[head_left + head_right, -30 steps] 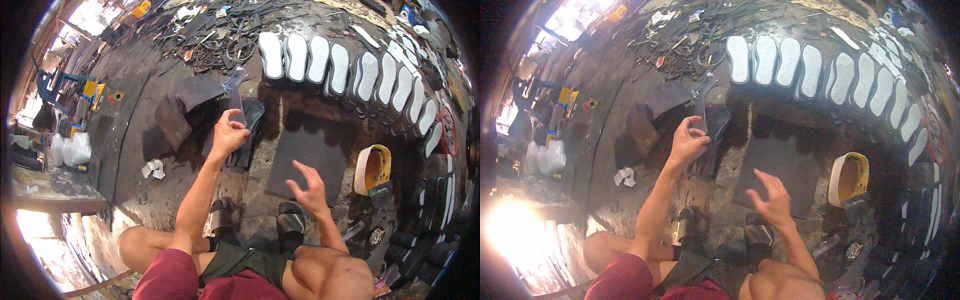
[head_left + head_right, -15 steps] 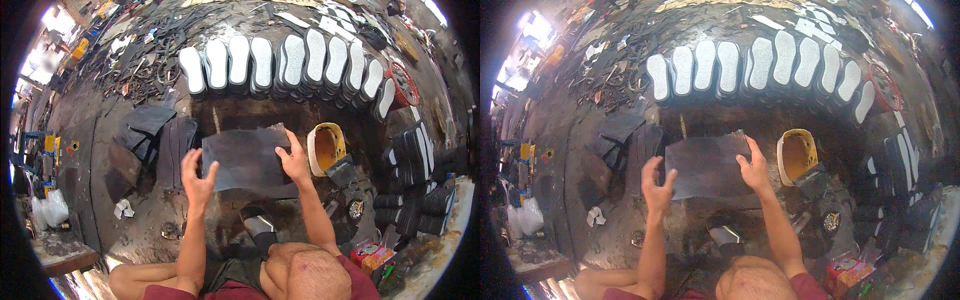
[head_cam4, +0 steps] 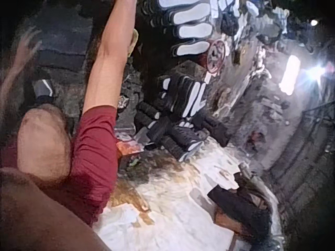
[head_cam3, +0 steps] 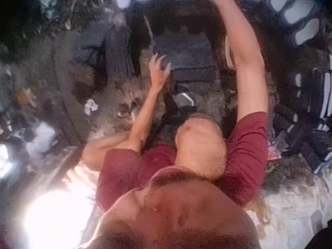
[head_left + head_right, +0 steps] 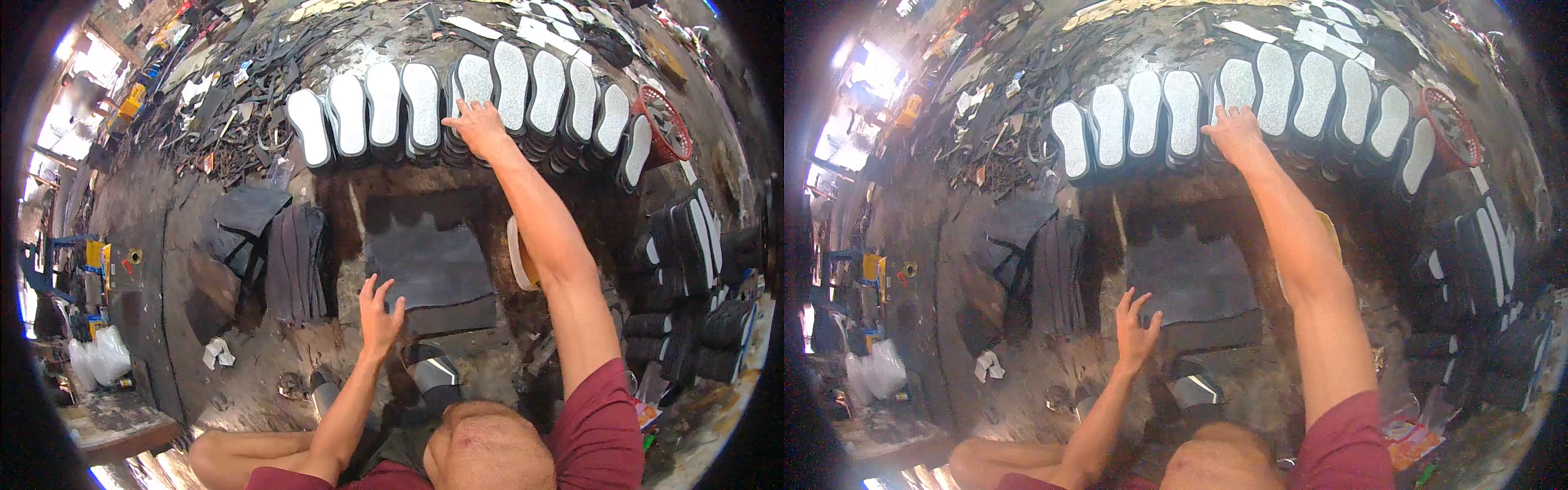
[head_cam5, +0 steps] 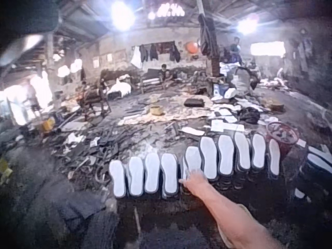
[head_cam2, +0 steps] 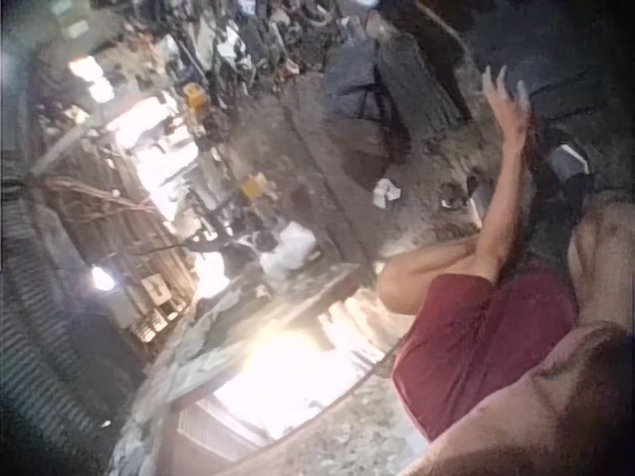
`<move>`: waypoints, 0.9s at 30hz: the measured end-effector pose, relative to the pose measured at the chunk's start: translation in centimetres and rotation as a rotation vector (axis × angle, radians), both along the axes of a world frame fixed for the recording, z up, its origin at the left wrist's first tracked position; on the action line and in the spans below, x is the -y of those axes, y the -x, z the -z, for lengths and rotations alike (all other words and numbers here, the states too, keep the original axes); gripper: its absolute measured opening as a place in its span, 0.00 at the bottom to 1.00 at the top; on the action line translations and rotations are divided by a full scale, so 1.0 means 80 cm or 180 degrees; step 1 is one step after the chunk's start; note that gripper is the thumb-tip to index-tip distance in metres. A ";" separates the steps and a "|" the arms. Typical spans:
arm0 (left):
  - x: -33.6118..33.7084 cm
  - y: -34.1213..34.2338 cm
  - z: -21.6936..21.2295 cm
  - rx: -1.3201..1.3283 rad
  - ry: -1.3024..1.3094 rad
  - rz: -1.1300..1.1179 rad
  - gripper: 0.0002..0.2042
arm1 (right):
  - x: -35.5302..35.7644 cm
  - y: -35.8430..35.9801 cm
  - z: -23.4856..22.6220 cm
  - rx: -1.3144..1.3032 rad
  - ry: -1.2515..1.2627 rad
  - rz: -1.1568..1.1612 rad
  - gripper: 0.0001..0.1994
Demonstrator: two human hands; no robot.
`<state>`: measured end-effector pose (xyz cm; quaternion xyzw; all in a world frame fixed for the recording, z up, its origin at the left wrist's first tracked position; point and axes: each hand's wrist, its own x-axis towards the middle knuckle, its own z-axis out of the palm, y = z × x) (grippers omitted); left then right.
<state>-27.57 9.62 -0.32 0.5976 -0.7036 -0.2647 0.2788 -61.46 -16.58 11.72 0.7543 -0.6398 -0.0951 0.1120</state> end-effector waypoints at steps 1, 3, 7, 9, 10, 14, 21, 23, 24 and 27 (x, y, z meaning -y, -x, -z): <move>0.002 -0.001 -0.004 -0.0039 0.0019 -0.0008 0.23 | 0.012 0.003 -0.008 -0.0076 -0.0290 -0.0120 0.32; 0.005 -0.003 -0.011 -0.0107 -0.0092 -0.0026 0.23 | 0.017 0.004 -0.020 -0.0116 -0.0677 -0.0216 0.34; 0.034 0.011 -0.030 -0.0102 0.0034 0.0080 0.22 | 0.010 0.006 -0.031 -0.0234 -0.0642 -0.0478 0.36; 0.066 0.034 -0.043 -0.0180 0.0247 0.0228 0.22 | 0.002 0.008 -0.028 -0.0264 -0.0474 -0.0516 0.38; 0.095 0.053 -0.049 -0.0217 0.0348 0.0328 0.22 | -0.003 0.008 -0.025 -0.0091 -0.0393 -0.0555 0.38; 0.211 0.144 -0.084 -0.0965 0.0838 0.0626 0.21 | -0.013 0.022 -0.022 0.0442 -0.0144 -0.0541 0.35; 0.355 0.272 -0.136 -0.3870 -0.2628 -0.0398 0.29 | -0.020 0.037 -0.026 0.1425 0.0697 -0.0748 0.40; 0.377 0.280 -0.135 -0.3695 -0.2661 0.0521 0.43 | -0.029 0.037 -0.027 0.1385 0.0685 -0.0802 0.43; 0.384 0.284 -0.132 -0.3843 -0.2738 0.0294 0.42 | -0.033 0.038 -0.028 0.1249 0.0711 -0.0816 0.44; 0.394 0.310 -0.118 -0.4185 -0.3175 -0.0612 0.38 | -0.053 0.056 -0.035 0.0095 0.0882 -0.0581 0.42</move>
